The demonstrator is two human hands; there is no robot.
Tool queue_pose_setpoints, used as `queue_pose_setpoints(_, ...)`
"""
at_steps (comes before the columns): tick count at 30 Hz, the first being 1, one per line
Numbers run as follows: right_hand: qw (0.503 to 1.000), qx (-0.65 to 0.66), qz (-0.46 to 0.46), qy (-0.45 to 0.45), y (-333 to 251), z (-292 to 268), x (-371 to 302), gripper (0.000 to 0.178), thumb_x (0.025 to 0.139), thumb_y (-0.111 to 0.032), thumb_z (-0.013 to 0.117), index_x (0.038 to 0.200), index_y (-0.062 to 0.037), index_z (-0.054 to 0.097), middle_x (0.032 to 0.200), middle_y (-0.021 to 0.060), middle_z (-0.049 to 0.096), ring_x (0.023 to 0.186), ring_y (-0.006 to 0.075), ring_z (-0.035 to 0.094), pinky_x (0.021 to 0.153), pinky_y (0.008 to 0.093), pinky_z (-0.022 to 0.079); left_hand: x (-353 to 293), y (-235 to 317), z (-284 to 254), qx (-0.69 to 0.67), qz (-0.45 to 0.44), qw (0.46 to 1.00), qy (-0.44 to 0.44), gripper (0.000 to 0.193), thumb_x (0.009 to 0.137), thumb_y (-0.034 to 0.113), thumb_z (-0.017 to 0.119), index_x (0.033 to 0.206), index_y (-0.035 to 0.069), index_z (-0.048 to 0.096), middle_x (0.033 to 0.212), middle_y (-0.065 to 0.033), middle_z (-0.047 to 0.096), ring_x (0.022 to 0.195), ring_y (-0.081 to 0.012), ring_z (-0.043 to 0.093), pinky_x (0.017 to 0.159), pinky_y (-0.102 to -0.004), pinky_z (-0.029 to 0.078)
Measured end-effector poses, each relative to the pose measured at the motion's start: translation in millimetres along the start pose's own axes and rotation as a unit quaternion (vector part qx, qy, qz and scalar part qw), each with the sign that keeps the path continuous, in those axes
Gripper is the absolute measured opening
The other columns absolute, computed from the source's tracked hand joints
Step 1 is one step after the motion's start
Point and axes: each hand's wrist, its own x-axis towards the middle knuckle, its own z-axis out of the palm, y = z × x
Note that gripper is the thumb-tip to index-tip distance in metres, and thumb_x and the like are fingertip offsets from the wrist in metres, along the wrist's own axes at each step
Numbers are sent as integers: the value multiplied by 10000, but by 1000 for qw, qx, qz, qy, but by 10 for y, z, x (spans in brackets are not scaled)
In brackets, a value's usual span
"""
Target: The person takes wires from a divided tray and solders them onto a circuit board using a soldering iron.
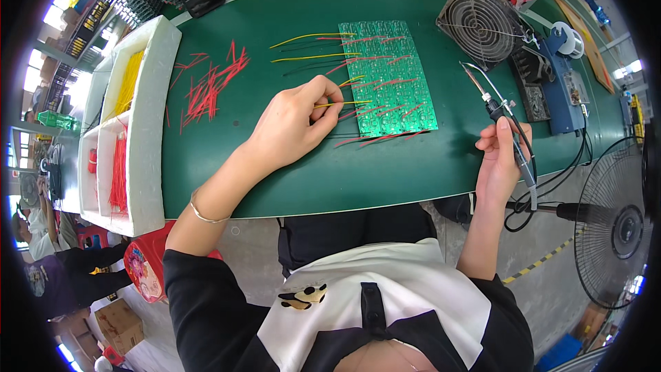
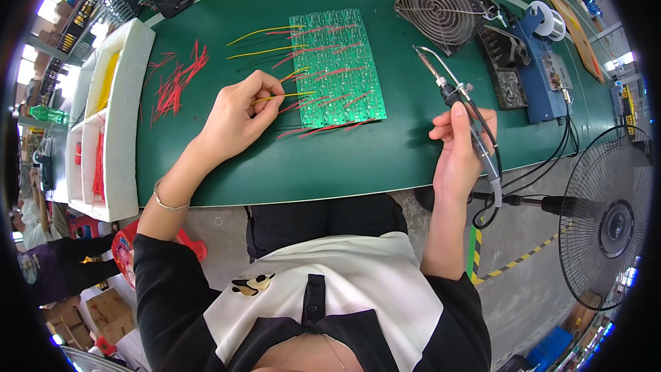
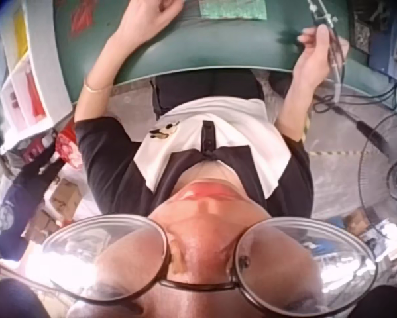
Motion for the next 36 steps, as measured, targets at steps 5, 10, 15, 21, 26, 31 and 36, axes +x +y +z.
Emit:
queue_pose_setpoints(5, 1000, -2, 3, -3, -3, 1, -7, 131, 850, -102, 567, 837, -34, 455, 671, 89, 578, 519, 99, 535, 500, 196, 457, -6, -51, 14, -17, -22, 1000, 10, 73, 773, 8, 589, 796, 2, 520, 536, -14, 403, 454, -67, 312, 433, -231, 277)
queue_pose_setpoints(10, 1000, -3, 5, -2, -8, 24, -15, 137, 846, -102, 575, 843, -32, 457, 674, 92, 582, 520, 102, 540, 502, 200, 457, 2, -71, 24, -66, -50, 996, 26, 66, 780, 14, 593, 799, 0, 531, 538, -3, 428, 462, -44, 304, 435, -215, 262)
queue_pose_setpoints(15, 999, -36, 17, -15, -37, 66, -36, 162, 836, -119, 595, 849, -26, 462, 679, 97, 588, 514, 110, 541, 500, 203, 447, -1, -76, 28, -62, -56, 996, 24, 60, 782, 16, 595, 803, 0, 542, 528, 1, 421, 464, -42, 298, 436, -215, 260)
queue_pose_setpoints(21, 1000, -11, 18, -21, -32, 64, -59, 147, 845, -118, 577, 850, -27, 462, 669, 105, 589, 496, 117, 541, 488, 208, 448, -8, -85, 44, -49, -54, 997, 23, 54, 777, 21, 601, 801, 4, 556, 504, 5, 392, 461, -51, 294, 438, -219, 270)
queue_pose_setpoints(26, 994, 41, 60, -87, -65, 228, -239, 134, 850, -83, 548, 840, -14, 434, 632, 139, 579, 451, 133, 530, 448, 223, 450, -6, -87, 42, -48, -50, 997, 23, 54, 770, 22, 606, 792, 6, 559, 501, -2, 384, 461, -54, 296, 440, -219, 276)
queue_pose_setpoints(31, 985, 19, 79, -153, -64, 342, -346, 190, 827, -111, 582, 814, -12, 421, 602, 143, 577, 426, 140, 521, 429, 223, 431, -6, -94, 46, -53, -50, 997, 30, 56, 772, 27, 609, 795, 7, 562, 501, 1, 385, 466, -51, 295, 441, -218, 276)
queue_pose_setpoints(36, 981, 0, 90, -169, -71, 379, -360, 196, 815, -109, 589, 798, -13, 419, 576, 135, 575, 419, 128, 515, 425, 225, 423, -2, -92, 40, -60, -56, 996, 35, 62, 773, 37, 615, 794, 8, 565, 498, 4, 378, 471, -49, 297, 444, -219, 279)
